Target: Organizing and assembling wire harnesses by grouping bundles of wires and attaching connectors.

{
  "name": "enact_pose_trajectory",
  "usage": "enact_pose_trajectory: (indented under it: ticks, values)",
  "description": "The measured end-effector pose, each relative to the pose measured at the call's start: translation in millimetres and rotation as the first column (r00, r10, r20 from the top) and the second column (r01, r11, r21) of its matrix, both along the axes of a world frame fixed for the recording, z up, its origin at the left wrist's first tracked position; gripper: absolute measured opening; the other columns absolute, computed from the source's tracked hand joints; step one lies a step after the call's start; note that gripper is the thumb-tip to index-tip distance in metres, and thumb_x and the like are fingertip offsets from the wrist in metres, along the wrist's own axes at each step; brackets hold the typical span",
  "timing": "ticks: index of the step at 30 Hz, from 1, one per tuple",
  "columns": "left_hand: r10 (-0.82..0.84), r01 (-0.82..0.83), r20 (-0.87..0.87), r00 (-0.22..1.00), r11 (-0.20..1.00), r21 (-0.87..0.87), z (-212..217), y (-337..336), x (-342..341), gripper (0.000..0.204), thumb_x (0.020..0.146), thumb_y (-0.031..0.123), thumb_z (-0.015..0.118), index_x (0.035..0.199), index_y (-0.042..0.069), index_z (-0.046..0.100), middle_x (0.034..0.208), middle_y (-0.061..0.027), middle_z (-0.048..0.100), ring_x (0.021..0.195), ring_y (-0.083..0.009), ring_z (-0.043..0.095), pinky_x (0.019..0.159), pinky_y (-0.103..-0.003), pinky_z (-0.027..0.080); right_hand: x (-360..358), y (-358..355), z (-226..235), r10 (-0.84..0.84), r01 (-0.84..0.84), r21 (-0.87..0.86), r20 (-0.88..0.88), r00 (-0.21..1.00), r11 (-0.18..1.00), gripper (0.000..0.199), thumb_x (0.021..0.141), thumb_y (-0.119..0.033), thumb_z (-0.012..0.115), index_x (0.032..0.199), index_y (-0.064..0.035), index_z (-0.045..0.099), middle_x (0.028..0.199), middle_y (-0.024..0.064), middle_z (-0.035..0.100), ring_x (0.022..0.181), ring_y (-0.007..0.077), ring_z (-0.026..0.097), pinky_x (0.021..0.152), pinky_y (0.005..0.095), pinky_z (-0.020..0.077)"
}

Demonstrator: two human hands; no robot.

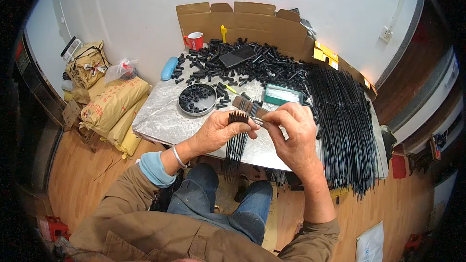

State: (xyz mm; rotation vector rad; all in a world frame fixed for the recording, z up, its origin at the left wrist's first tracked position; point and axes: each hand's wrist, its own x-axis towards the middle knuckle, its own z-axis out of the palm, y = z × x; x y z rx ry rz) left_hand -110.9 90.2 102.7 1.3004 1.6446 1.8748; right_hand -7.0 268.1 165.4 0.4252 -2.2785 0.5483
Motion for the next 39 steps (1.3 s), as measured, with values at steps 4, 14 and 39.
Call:
enact_pose_trajectory:
  ticks: [4, 14, 39]
  values:
    - [-0.025, 0.023, -0.062, 0.998, 0.999, -0.037, 4, -1, -1, 0.020, 0.095, 0.016, 0.054, 0.103, 0.001, 0.065, 0.090, -0.0076, 0.070, 0.091, -0.0147, 0.066, 0.083, -0.029, 0.051, 1, -5, 7, 0.035, -0.019, -0.167, 0.097, 0.995, 0.986, 0.010, 0.076, 0.003, 0.067, 0.082, -0.0007, 0.059, 0.077, 0.0057, 0.056, 0.070, 0.0148, 0.053, 0.064, 0.0267, 0.0433]
    - [-0.056, 0.053, -0.066, 0.996, 0.997, -0.048, 7, 1, 1, 0.020, 0.095, 0.017, 0.055, 0.105, 0.002, 0.065, 0.091, -0.0081, 0.071, 0.091, -0.0133, 0.066, 0.084, -0.028, 0.051, 6, -11, 2, 0.086, -0.031, -0.271, 0.196, 0.977, 0.962, 0.008, 0.085, -0.005, 0.062, 0.083, 0.0009, 0.056, 0.077, 0.0038, 0.054, 0.071, 0.0100, 0.051, 0.065, 0.0235, 0.0422]
    - [-0.016, -0.018, -0.497, 0.868, 0.998, -0.063, 18, -1, -20, 0.034, 0.069, 0.020, 0.081, 0.099, 0.008, 0.070, 0.086, -0.0054, 0.069, 0.081, -0.0199, 0.064, 0.074, -0.032, 0.050, -5, -10, -20, 0.370, -0.133, -0.704, 0.195, 0.908, 0.698, 0.008, 0.086, -0.006, 0.063, 0.083, 0.0004, 0.060, 0.080, 0.0022, 0.061, 0.077, 0.0092, 0.056, 0.072, 0.0236, 0.0450]
